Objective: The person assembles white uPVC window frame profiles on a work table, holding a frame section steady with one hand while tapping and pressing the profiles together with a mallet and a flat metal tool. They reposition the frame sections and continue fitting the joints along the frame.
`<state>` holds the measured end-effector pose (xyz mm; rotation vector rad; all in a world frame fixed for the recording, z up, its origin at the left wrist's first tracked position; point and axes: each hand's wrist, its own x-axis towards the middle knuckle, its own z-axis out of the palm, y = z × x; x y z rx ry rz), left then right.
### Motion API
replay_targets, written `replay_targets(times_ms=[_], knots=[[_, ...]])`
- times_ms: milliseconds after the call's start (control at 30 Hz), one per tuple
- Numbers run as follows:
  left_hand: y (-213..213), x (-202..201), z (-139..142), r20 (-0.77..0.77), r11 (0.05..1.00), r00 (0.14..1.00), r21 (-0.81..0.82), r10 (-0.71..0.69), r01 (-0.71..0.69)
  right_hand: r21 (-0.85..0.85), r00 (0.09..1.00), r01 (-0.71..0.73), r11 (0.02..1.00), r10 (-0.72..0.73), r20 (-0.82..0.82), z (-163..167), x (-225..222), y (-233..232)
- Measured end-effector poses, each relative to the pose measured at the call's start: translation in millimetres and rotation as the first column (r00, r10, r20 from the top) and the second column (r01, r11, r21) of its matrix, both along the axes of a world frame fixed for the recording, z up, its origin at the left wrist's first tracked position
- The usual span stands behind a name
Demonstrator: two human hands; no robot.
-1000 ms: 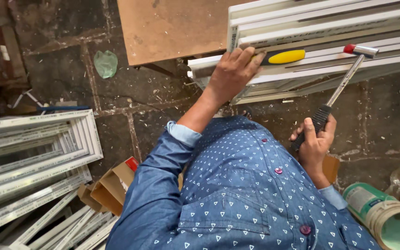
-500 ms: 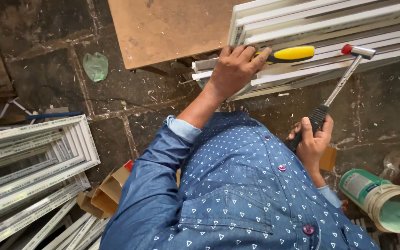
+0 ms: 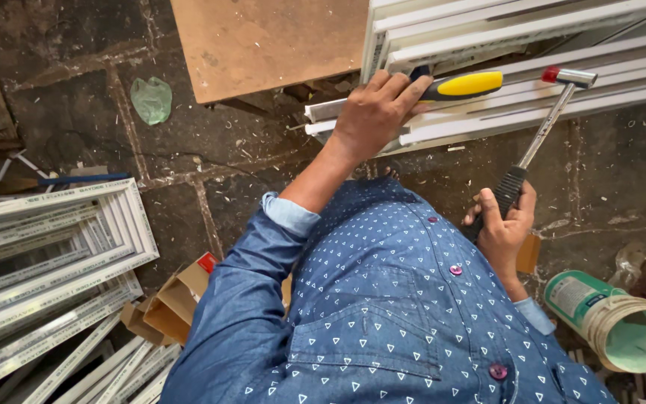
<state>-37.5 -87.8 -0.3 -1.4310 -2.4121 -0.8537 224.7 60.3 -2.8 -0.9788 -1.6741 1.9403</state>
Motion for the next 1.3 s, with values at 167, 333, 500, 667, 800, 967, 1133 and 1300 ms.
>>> replay_targets(times_ms=[167, 333, 500, 667, 800, 967, 1133, 1300], knots=[[5, 10, 4, 0.019, 1.000, 0.999, 0.016, 0.026, -0.027, 0.002, 0.999, -0.029, 1.000, 0.029, 0.028, 3, 7, 13], [7, 14, 5, 0.039, 0.999, 0.999, -0.035, 0.027, -0.025, 0.015, 0.997, -0.059, 0.998, 0.058, 0.055, 2, 14, 31], [9, 17, 4, -0.012, 0.993, 0.995, -0.069, 0.097, -0.097, 0.043, 0.997, -0.073, 0.996, 0.074, -0.010, -4, 16, 48], [15, 18, 0, -0.036, 0.985, 0.988, -0.087, 0.148, -0.150, 0.039, 0.995, -0.087, 0.995, 0.089, -0.037, -8, 18, 60], [17, 17, -1, 0.000, 0.978, 0.987, -0.136, 0.160, -0.158, 0.029, 0.994, -0.100, 0.995, 0.101, -0.045, -7, 18, 63], [18, 17, 0, -0.015, 0.975, 0.985, -0.139, 0.174, -0.174, 0.012, 0.993, -0.106, 0.994, 0.107, -0.046, -3, 16, 66], [16, 13, 0, -0.007, 0.983, 0.985, -0.069, 0.173, -0.173, 0.024, 0.991, -0.126, 0.992, 0.127, -0.031, 1, 14, 67], [17, 7, 1, 0.023, 0.980, 0.980, -0.016, 0.196, -0.196, -0.009, 0.990, -0.137, 0.991, 0.137, -0.030, -3, 13, 66]])
